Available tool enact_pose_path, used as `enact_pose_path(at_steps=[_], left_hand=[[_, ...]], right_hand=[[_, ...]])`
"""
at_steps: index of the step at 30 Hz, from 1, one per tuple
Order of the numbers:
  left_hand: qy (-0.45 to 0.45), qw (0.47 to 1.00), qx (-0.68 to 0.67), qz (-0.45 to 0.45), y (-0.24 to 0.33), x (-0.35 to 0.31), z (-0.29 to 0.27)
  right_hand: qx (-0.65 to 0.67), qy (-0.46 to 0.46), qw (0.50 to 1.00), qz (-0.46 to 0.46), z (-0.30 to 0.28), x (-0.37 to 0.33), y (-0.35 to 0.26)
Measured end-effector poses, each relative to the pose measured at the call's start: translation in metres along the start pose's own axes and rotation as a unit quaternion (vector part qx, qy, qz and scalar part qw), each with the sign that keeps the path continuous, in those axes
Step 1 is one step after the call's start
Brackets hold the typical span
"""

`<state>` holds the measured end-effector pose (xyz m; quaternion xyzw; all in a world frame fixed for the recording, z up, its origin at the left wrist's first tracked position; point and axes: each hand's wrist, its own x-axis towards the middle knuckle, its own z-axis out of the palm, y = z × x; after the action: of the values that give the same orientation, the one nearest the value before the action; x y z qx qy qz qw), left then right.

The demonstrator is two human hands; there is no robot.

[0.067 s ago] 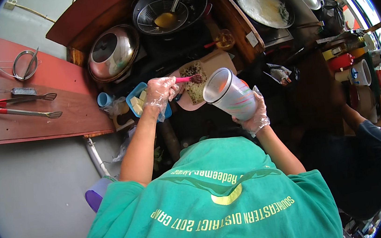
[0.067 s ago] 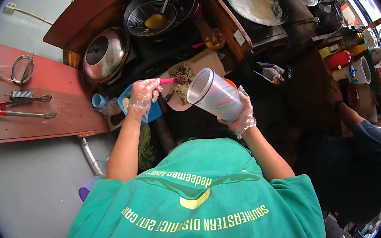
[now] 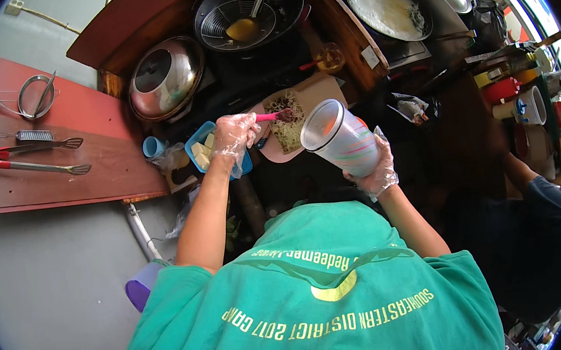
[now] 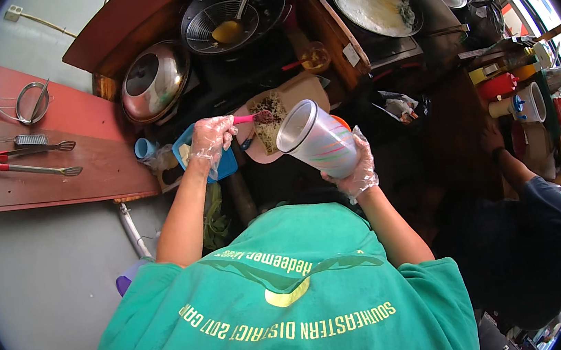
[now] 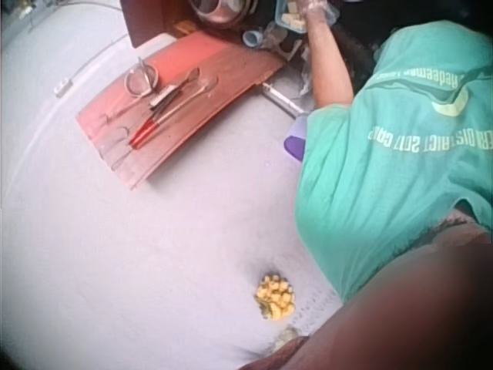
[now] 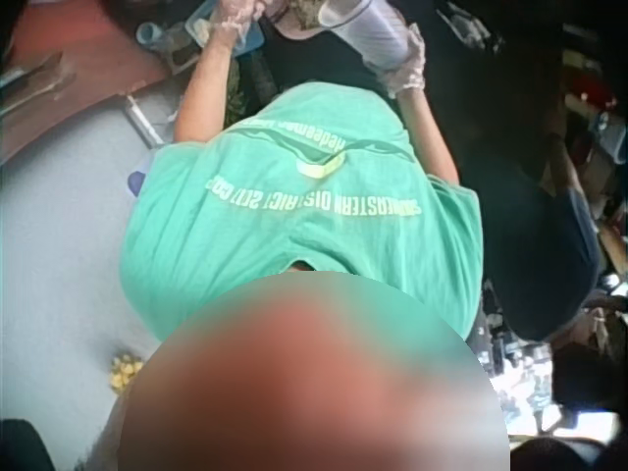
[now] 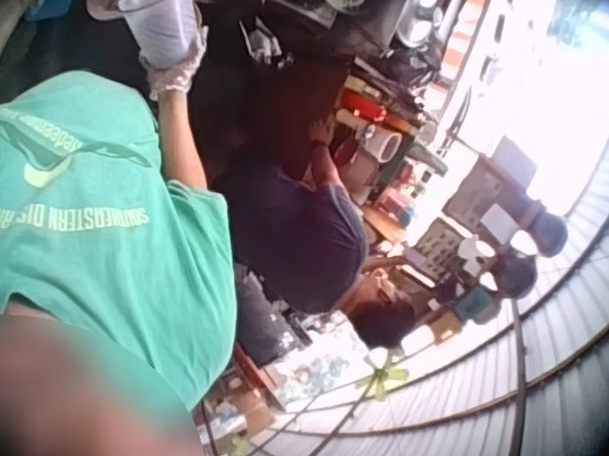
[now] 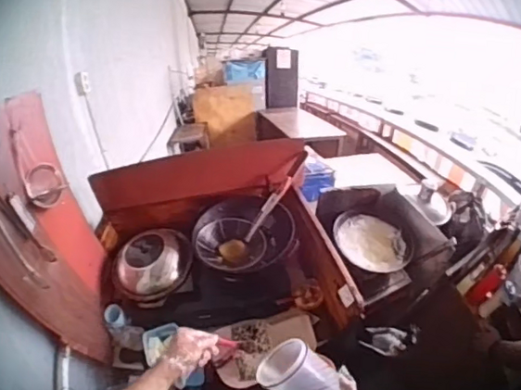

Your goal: The person assembles a food order in a cardboard container. They add a yellow sauce, grate a white block into shreds, and sprinkle a dark granular topping over the contents. The person uses a spoon, grater, and scoop to handle the ingredients.

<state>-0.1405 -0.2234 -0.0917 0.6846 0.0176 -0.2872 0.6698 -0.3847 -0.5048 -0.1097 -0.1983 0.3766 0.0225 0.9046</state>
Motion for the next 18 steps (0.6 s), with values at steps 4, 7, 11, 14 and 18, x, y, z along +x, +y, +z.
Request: enact_pose_path(at_steps=[4, 7, 11, 14, 18], left_hand=[[0.028, 0.999, 0.009, -0.012, -0.039, 0.026, -0.008], [0.036, 0.998, 0.044, 0.002, -0.068, 0.039, -0.005], [0.05, 0.996, 0.072, 0.003, -0.09, 0.047, 0.004], [0.05, 0.987, 0.141, 0.056, -0.096, 0.046, 0.01], [0.066, 0.97, 0.212, 0.096, -0.094, 0.04, 0.006]], right_hand=[[0.029, 0.023, 0.999, -0.016, -0.007, -0.011, -0.007], [0.023, 0.026, 0.999, -0.034, -0.015, -0.017, -0.011], [0.036, 0.035, 0.998, -0.034, -0.028, -0.019, -0.012], [0.042, 0.041, 0.998, -0.036, -0.035, -0.017, -0.013], [0.036, 0.037, 0.998, -0.047, -0.039, -0.016, -0.011]])
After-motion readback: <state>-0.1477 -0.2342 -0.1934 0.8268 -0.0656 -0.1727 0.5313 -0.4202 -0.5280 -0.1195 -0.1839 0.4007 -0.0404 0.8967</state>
